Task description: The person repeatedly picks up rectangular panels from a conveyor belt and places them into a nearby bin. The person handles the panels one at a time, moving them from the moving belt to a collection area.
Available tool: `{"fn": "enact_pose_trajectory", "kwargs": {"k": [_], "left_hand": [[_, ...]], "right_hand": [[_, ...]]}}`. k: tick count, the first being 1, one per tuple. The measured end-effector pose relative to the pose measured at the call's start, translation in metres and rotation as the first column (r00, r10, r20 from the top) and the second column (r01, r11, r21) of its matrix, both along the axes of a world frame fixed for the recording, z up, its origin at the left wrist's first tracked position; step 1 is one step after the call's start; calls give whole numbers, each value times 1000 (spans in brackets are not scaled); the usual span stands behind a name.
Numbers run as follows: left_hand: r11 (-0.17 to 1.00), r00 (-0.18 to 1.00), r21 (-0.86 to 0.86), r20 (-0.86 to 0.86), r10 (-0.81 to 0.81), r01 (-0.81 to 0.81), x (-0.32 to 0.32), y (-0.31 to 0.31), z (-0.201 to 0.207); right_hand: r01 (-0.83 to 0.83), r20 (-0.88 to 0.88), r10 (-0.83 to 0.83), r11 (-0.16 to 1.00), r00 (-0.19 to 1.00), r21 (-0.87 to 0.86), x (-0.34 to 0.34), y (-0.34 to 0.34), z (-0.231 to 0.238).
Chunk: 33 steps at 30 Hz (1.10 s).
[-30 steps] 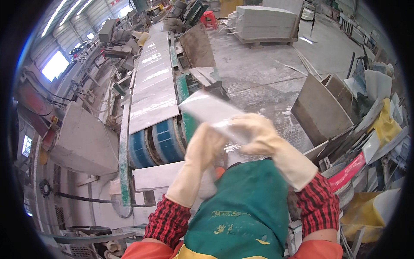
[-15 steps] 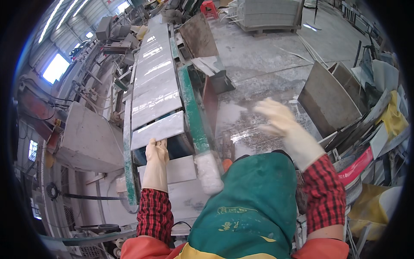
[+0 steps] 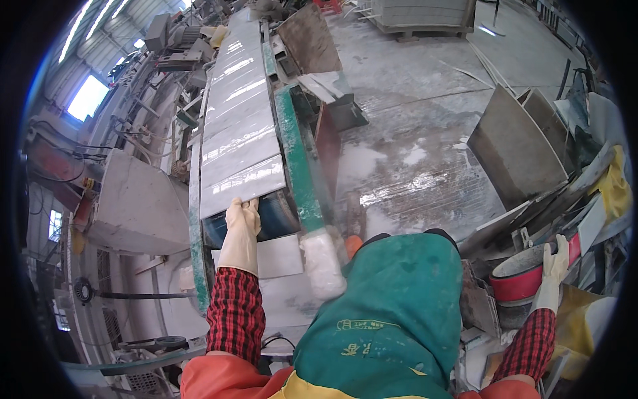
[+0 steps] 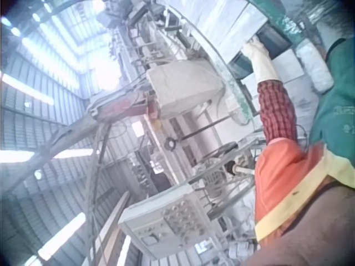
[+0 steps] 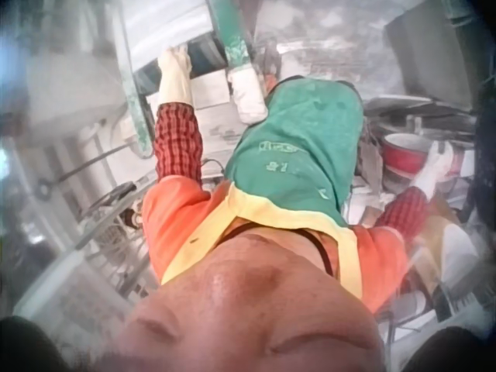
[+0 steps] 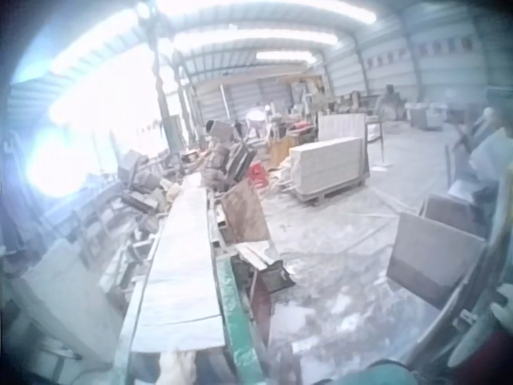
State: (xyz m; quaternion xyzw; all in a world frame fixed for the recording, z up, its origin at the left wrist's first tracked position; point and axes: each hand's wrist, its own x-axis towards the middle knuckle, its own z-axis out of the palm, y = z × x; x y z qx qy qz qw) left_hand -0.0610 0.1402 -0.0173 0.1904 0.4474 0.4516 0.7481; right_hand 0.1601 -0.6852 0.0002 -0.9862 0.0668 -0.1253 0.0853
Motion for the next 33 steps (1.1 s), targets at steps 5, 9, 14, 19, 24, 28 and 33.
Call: {"fn": "enact_pose_trajectory", "kwargs": {"k": [5,9,14,19,24,28,33], "left_hand": [[998,999,-40,8,-37,37,-8,32,-22],[999,1000,-50,-13,-1,0,4,15,-7],[997,991,-73,-135,-1,-9,10,20,-2],[994,982,-104,-188,-2,-18,13,24,0],[988,988,-130,-146,59,-78,11,25,5],[989,995,-138,-99,32,-46,8,27,4],[983,994,-159,76,-77,88,-9,31,7]], "right_hand": [[24,-21,-26,997,999,-73,-18,43,14],[57,-9,-58,996,998,-73,-31,57,22],[71,17,-69,991,997,-112,-38,69,26],[78,4,-79,986,997,-146,-44,78,31],[58,6,-58,985,998,-160,-49,82,31],[51,25,-48,984,999,-169,-52,82,27],[39,52,-30,981,998,-188,-57,88,24]]}}
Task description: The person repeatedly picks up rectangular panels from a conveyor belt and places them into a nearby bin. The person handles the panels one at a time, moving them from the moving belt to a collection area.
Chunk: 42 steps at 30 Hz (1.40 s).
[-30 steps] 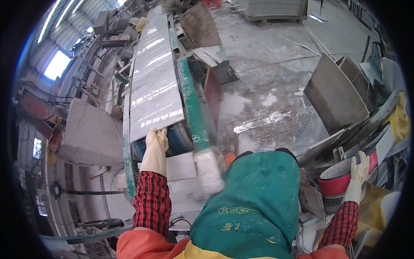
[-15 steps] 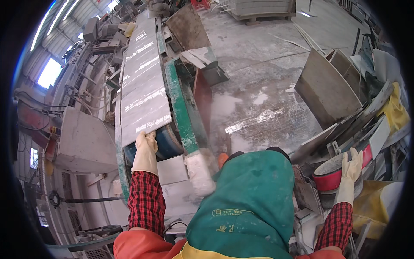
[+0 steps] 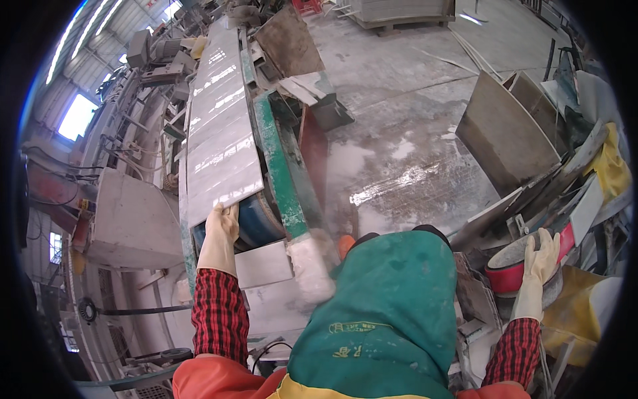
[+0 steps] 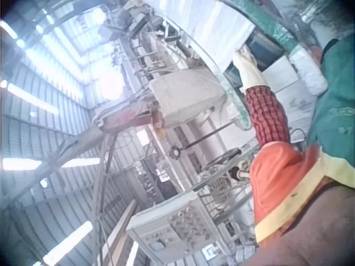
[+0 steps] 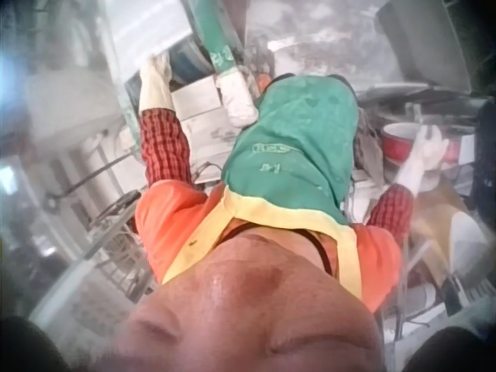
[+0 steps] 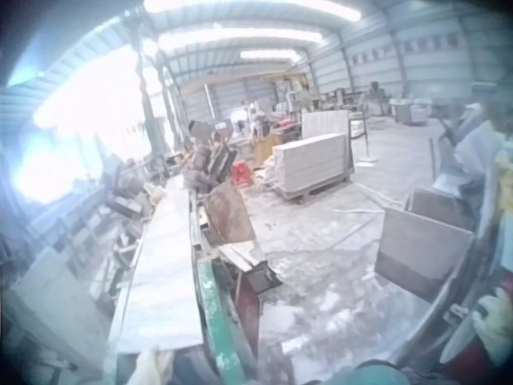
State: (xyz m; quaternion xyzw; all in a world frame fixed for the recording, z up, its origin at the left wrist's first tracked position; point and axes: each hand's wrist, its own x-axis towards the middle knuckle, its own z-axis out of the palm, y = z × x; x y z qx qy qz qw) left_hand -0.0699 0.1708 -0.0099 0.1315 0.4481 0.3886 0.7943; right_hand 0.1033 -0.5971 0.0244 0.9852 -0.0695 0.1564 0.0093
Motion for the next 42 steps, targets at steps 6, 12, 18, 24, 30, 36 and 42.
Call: {"fn": "enact_pose_trajectory", "kwargs": {"k": [6,12,18,24,30,36,42], "left_hand": [[937,824,128,-524,-215,326,-21,-3,28],[905,686,28,-662,-302,425,-23,9,25],[983,973,38,-157,-169,177,-48,32,-20],[823,908,510,-420,-17,251,-13,-61,21],[68,756,753,-652,-57,655,55,-113,-1],[-313,385,275,-842,379,909,79,-162,4],[-274,393,314,-866,310,909,87,-172,1]], "right_hand": [[-48,61,49,999,997,-9,-4,-1,-11],[-53,54,54,998,997,-17,-7,0,-12],[-117,259,118,993,959,-21,33,-41,-3],[93,321,-63,993,945,-78,76,-89,-6],[151,188,-154,988,970,32,82,-78,5],[255,164,-264,964,951,77,88,-70,33],[388,175,-384,921,906,11,101,-106,8]]}}
